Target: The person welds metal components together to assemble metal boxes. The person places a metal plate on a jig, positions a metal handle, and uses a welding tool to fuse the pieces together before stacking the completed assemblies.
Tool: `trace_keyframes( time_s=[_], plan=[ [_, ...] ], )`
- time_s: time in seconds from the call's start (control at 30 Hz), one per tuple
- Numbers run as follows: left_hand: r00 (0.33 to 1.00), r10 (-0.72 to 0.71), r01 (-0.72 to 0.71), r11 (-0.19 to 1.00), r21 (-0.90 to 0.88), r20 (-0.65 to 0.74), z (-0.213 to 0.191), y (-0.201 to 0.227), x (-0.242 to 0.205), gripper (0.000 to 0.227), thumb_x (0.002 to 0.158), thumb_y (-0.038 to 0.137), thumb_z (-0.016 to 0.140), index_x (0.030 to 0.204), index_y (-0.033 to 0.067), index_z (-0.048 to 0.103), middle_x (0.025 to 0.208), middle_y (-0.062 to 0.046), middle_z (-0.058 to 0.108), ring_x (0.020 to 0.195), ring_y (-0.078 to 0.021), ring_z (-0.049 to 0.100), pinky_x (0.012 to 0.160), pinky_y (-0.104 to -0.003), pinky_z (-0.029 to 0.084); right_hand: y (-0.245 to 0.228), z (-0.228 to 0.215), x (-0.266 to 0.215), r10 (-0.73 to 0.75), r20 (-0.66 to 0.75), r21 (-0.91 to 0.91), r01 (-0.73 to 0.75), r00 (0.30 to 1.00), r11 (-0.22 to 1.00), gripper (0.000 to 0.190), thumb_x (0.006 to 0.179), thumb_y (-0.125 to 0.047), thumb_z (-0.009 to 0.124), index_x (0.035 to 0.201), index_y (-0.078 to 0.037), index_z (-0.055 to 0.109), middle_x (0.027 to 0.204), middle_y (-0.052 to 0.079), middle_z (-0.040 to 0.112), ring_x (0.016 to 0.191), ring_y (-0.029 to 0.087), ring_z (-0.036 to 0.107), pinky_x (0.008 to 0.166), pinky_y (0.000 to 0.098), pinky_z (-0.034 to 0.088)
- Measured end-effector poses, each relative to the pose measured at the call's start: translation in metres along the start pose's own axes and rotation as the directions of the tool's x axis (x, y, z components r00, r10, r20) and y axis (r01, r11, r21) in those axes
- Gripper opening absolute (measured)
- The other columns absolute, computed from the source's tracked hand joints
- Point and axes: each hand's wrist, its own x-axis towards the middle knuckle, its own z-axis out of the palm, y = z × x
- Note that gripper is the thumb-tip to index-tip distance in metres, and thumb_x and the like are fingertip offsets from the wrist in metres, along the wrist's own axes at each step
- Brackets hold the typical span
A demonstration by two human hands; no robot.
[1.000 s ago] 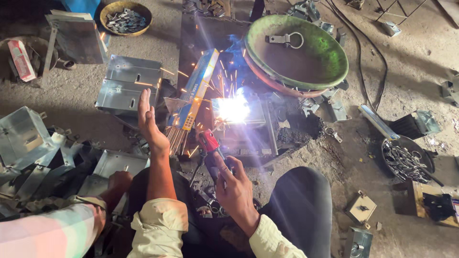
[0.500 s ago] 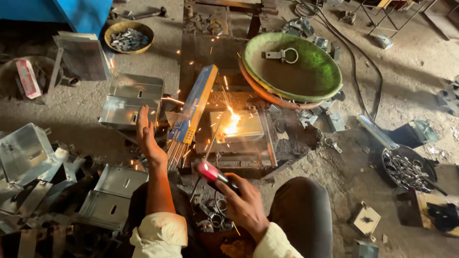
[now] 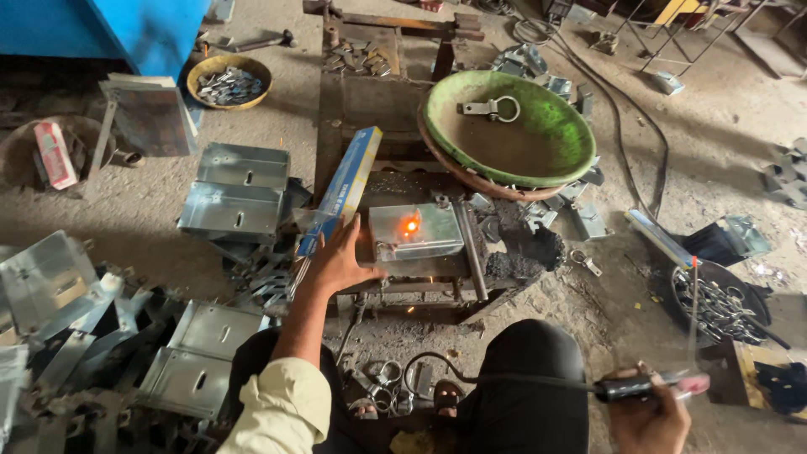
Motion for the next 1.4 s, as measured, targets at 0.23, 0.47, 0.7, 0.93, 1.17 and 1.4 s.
trace_keyframes(
  time_s=[0.23, 0.47, 0.7, 0.93, 1.17, 1.4],
  plan=[
    [0.994, -0.083, 0.074, 0.989, 0.125, 0.07, 0.036, -0.034, 0.034, 0.154, 0.046, 0.073, 0.091, 0.163, 0.0119, 0.011, 0.166, -0.027, 0.016, 0.157, -0.0379, 0.01, 0.119, -0.071, 0.002, 0.065, -0.08, 0.031, 0.264, -0.35, -0.339, -0.384, 0.899, 0.859, 0.035, 0.097, -0.036, 0.053, 0.122, -0.012, 0.057, 0.112, 0.012, 0.067, 0.1, 0.028, 0.064, 0.09, 0.0511, 0.047],
    [0.992, -0.092, 0.083, 0.991, 0.11, 0.083, 0.043, -0.037, 0.047, 0.151, 0.046, 0.07, 0.093, 0.164, 0.0242, 0.01, 0.168, -0.025, 0.009, 0.157, -0.0363, 0.005, 0.115, -0.074, -0.005, 0.001, -0.02, 0.041, -0.132, -0.194, -0.924, -0.136, 0.972, 0.358, 0.032, 0.1, -0.025, 0.058, 0.122, -0.003, 0.063, 0.108, 0.011, 0.071, 0.096, 0.021, 0.068, 0.085, 0.038, 0.051],
    [0.982, -0.115, 0.115, 0.993, -0.009, -0.149, 0.018, 0.019, 0.026, 0.132, 0.051, 0.072, 0.088, 0.149, 0.0072, 0.028, 0.147, -0.022, 0.04, 0.14, -0.0371, 0.035, 0.111, -0.069, 0.027, -0.042, 0.112, -0.037, -0.441, 0.267, -0.689, 0.49, 0.857, 0.534, 0.029, 0.103, -0.015, 0.063, 0.122, 0.007, 0.07, 0.105, 0.01, 0.075, 0.091, 0.014, 0.071, 0.079, 0.025, 0.055],
    [0.784, -0.596, 0.372, 0.227, -0.9, 0.173, 0.043, 0.076, -0.027, 0.1, 0.069, 0.07, 0.075, 0.137, 0.0055, 0.041, 0.114, -0.011, 0.059, 0.098, -0.0217, 0.056, 0.085, -0.041, 0.043, 0.075, 0.207, -0.072, -0.216, 0.538, -0.526, 0.525, 0.815, 0.669, 0.032, 0.092, -0.003, 0.057, 0.118, 0.002, 0.075, 0.098, 0.013, 0.08, 0.089, 0.019, 0.075, 0.08, 0.0312, 0.058],
    [0.861, -0.183, 0.356, -0.449, -0.819, 0.475, 0.046, 0.137, -0.115, 0.092, 0.081, 0.078, 0.047, 0.136, 0.0045, 0.05, 0.104, -0.013, 0.054, 0.08, -0.0219, 0.047, 0.063, -0.034, 0.041, 0.108, 0.233, -0.119, -0.238, 0.807, -0.463, 0.828, 0.541, 0.316, 0.038, 0.086, -0.006, 0.076, 0.123, -0.003, 0.069, 0.123, 0.017, 0.068, 0.111, 0.03, 0.069, 0.09, 0.0385, 0.057],
    [0.9, 0.282, 0.431, -0.696, -0.575, 0.334, 0.036, 0.148, -0.142, 0.087, 0.081, 0.077, 0.049, 0.134, 0.0079, 0.05, 0.113, -0.014, 0.058, 0.09, -0.0288, 0.054, 0.08, -0.043, 0.049, 0.064, 0.261, -0.083, -0.59, 0.707, -0.421, 0.902, 0.389, 0.091, 0.071, 0.075, -0.017, 0.09, 0.135, -0.005, 0.055, 0.138, 0.02, 0.051, 0.127, 0.04, 0.051, 0.106, 0.0488, 0.046]
  ],
)
